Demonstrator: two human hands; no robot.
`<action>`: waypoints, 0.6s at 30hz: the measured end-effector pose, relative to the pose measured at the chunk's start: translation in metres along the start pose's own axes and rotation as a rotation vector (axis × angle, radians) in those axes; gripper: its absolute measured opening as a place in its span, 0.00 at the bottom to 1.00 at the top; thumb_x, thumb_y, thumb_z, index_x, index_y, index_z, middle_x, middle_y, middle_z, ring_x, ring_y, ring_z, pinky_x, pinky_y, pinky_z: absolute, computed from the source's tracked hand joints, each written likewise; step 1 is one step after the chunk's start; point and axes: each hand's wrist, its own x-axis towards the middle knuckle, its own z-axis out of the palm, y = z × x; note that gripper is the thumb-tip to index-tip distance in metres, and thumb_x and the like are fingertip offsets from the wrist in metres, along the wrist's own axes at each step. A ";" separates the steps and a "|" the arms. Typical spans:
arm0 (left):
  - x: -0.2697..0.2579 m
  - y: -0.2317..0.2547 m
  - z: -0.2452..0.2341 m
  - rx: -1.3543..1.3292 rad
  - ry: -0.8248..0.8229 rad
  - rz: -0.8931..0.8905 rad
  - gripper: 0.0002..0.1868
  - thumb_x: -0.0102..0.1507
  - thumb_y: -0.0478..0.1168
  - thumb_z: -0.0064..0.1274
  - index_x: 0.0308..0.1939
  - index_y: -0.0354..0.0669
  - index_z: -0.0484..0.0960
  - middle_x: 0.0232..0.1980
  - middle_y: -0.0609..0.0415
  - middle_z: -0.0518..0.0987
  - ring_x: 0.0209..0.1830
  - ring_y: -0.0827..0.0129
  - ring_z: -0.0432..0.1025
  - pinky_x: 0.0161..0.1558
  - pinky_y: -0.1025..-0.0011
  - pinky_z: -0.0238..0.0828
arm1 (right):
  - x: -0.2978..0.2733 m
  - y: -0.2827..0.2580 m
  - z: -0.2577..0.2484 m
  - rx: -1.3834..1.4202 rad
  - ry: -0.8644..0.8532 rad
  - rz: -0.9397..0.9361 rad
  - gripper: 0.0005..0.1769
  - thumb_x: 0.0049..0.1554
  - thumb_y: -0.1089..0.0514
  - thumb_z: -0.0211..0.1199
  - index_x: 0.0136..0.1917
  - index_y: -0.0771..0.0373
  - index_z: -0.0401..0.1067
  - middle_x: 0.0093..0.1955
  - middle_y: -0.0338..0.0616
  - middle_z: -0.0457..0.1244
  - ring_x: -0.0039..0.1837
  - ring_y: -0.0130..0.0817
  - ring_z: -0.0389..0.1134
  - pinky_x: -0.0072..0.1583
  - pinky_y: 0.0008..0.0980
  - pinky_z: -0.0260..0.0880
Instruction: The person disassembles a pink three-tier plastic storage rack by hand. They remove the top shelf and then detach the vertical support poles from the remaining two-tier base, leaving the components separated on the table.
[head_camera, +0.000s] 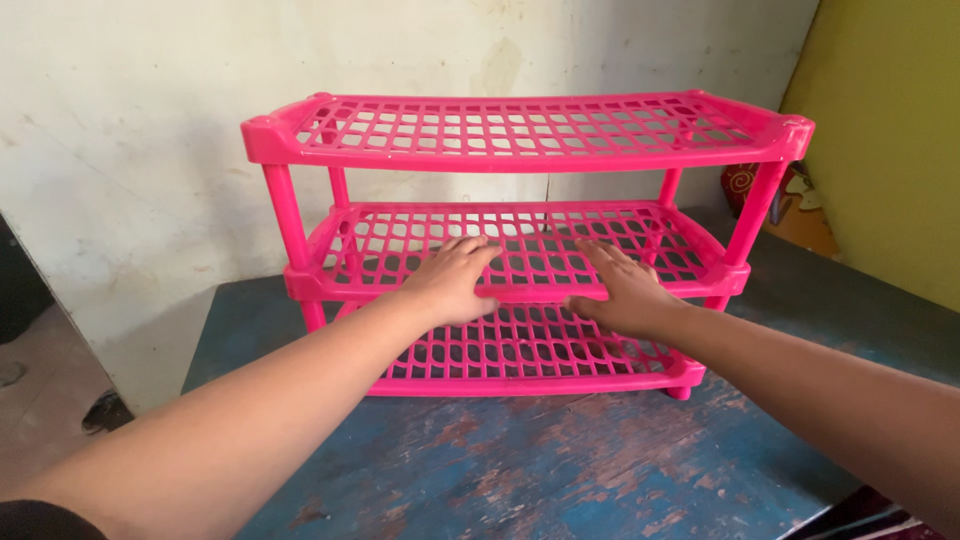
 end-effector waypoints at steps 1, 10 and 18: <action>0.000 -0.001 0.000 0.010 0.010 0.007 0.48 0.57 0.55 0.63 0.76 0.51 0.58 0.81 0.51 0.52 0.82 0.59 0.45 0.77 0.57 0.46 | 0.000 0.001 0.001 -0.009 -0.005 0.007 0.55 0.52 0.33 0.61 0.82 0.54 0.41 0.85 0.50 0.41 0.84 0.49 0.40 0.77 0.58 0.44; 0.000 -0.003 0.003 0.013 0.025 0.009 0.47 0.57 0.54 0.63 0.76 0.50 0.59 0.81 0.52 0.53 0.82 0.59 0.46 0.77 0.58 0.47 | 0.005 0.004 0.005 -0.012 0.023 -0.045 0.55 0.53 0.34 0.62 0.82 0.57 0.42 0.84 0.50 0.43 0.84 0.48 0.41 0.77 0.54 0.46; 0.000 -0.002 0.004 -0.001 0.017 0.000 0.47 0.57 0.54 0.63 0.76 0.52 0.59 0.82 0.53 0.52 0.82 0.59 0.45 0.76 0.58 0.48 | 0.005 0.004 0.005 -0.001 0.002 -0.009 0.55 0.52 0.35 0.63 0.82 0.57 0.42 0.84 0.51 0.43 0.84 0.47 0.42 0.77 0.53 0.46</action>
